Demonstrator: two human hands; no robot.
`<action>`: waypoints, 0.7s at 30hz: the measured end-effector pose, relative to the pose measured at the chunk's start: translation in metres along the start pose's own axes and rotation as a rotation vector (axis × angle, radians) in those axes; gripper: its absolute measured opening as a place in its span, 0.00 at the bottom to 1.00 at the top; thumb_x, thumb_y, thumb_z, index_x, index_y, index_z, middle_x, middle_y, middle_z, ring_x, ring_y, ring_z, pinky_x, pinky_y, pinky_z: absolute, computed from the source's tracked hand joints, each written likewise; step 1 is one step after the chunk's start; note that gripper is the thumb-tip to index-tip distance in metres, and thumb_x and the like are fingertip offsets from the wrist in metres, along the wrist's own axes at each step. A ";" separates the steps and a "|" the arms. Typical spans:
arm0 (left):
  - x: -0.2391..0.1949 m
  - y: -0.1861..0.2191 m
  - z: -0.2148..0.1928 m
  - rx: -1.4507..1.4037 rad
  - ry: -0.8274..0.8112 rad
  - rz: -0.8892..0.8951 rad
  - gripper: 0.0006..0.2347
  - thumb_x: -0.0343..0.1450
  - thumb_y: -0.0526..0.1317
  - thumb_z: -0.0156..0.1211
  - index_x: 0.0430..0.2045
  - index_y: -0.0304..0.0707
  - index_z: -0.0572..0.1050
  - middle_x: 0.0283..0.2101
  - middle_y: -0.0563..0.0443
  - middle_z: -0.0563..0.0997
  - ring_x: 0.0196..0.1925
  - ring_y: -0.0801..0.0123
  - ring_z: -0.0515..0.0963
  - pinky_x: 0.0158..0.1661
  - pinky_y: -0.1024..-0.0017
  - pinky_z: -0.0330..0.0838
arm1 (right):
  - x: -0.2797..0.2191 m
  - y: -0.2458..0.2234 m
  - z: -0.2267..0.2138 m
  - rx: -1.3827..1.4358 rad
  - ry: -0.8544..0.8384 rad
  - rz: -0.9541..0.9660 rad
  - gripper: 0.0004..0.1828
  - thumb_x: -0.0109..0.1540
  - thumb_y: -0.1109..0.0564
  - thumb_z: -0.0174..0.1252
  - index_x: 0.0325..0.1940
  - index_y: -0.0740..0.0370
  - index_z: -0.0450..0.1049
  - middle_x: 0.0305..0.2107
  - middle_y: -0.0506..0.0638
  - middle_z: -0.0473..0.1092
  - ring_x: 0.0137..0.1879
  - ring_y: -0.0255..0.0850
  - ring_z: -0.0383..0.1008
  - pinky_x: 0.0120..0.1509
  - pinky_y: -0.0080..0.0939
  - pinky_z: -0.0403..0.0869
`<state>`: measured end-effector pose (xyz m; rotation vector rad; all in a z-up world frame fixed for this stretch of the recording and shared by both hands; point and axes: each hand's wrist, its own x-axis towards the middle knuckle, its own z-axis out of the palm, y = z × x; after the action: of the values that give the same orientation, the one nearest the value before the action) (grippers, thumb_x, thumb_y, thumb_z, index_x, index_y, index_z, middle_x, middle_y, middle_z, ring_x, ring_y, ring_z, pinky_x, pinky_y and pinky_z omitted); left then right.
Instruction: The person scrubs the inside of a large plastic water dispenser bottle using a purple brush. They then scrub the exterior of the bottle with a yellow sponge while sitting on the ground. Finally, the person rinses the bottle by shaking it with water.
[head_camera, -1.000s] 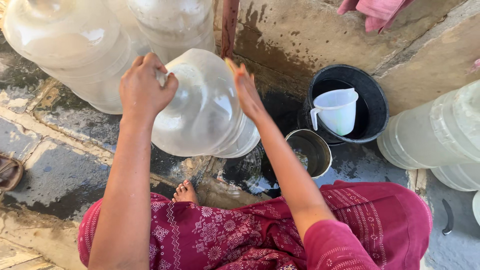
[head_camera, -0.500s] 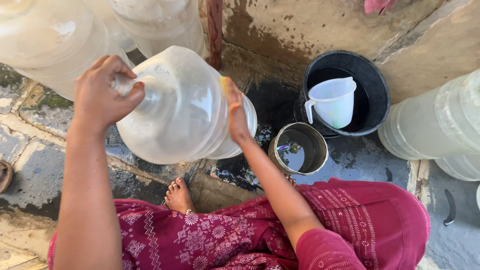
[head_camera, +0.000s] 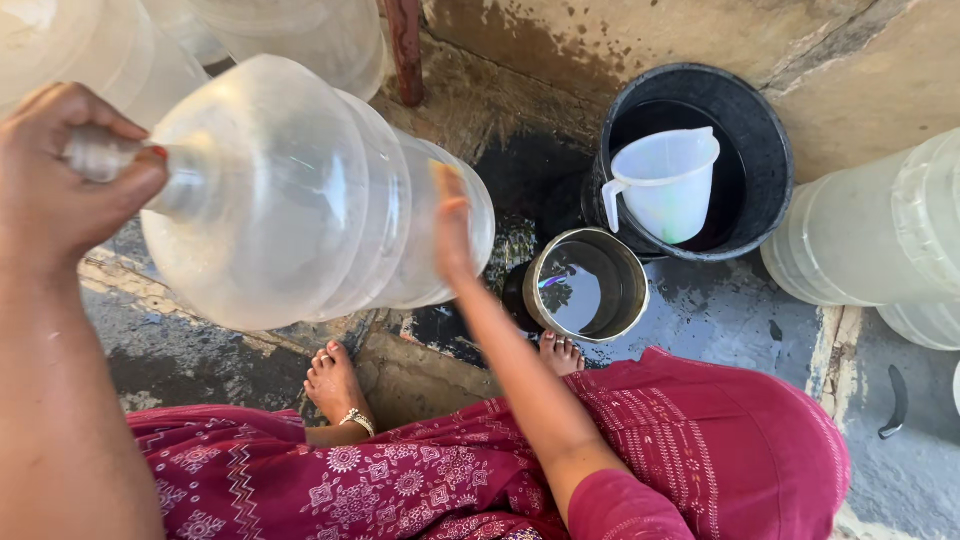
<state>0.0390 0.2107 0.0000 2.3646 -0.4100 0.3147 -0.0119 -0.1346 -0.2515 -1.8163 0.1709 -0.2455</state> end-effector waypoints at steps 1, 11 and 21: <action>-0.001 -0.006 0.001 -0.048 -0.010 -0.046 0.07 0.68 0.33 0.67 0.36 0.33 0.76 0.39 0.47 0.80 0.38 0.69 0.81 0.39 0.70 0.77 | -0.015 -0.023 0.009 -0.019 -0.026 -0.161 0.59 0.63 0.16 0.11 0.82 0.60 0.43 0.80 0.55 0.41 0.86 0.52 0.35 0.87 0.54 0.33; -0.019 -0.061 -0.007 -0.136 -0.063 -0.033 0.08 0.74 0.30 0.67 0.36 0.30 0.70 0.40 0.44 0.80 0.42 0.70 0.83 0.45 0.74 0.78 | 0.024 0.064 -0.051 -0.675 0.017 -0.062 0.41 0.72 0.32 0.24 0.74 0.61 0.62 0.71 0.55 0.60 0.81 0.52 0.49 0.83 0.54 0.38; -0.017 -0.101 -0.009 0.070 -0.108 0.032 0.09 0.76 0.29 0.68 0.39 0.27 0.71 0.42 0.36 0.81 0.45 0.58 0.85 0.47 0.67 0.82 | 0.006 0.161 -0.064 1.071 -0.110 0.935 0.72 0.49 0.07 0.23 0.74 0.67 0.58 0.69 0.63 0.61 0.73 0.57 0.61 0.76 0.61 0.58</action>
<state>0.0609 0.2910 -0.0610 2.4532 -0.4961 0.2198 -0.0210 -0.2374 -0.3909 -0.5605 0.6430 0.3785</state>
